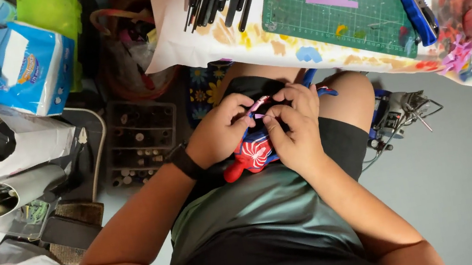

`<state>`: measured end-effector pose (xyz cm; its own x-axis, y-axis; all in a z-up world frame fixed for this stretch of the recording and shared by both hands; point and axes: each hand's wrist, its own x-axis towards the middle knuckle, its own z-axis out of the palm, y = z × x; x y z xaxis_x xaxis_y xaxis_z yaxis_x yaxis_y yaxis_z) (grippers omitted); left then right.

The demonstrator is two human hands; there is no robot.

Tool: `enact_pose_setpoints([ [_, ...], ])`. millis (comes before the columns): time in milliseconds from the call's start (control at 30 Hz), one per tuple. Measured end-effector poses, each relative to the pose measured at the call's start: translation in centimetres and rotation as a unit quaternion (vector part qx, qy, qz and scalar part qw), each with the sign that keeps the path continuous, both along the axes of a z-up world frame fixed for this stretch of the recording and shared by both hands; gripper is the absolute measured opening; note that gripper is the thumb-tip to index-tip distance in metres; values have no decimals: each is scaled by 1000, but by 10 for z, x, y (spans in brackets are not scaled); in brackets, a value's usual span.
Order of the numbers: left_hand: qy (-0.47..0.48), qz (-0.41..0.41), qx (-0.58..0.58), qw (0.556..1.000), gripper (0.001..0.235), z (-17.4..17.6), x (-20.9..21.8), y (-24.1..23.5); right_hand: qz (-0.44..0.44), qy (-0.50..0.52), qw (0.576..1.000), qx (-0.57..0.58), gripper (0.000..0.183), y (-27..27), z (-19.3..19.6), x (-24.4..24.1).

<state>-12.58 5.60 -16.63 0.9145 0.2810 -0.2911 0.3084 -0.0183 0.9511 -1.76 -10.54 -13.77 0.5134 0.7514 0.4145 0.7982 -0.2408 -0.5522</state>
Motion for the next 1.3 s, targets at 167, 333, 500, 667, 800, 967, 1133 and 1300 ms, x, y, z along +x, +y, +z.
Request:
enact_pose_setpoints([
  [167,16,43,158,986,29,2,-4,-6,-11,0,1000,-5,13,2,-7,0],
  [333,52,36,80,995,39,11,-4,-3,-23,11,1000,1,11,3,-6,-5],
  [500,19,40,6,999,43,19,-6,-5,-29,15,999,6,12,3,-2,-11],
  [667,-7,39,-37,999,44,25,-7,-9,-23,20,999,10,11,1,2,-15],
  [800,-21,42,-46,998,44,19,-8,-11,-26,24,999,15,11,2,3,-17],
  [967,-24,42,-54,997,44,18,-6,-12,-29,24,999,30,8,1,-3,-11],
  [1133,-18,38,-48,998,45,22,-6,-10,-24,29,999,37,7,6,1,-13],
  [1300,-9,29,-45,999,44,27,-4,-12,-34,30,999,29,6,-1,2,-15],
])
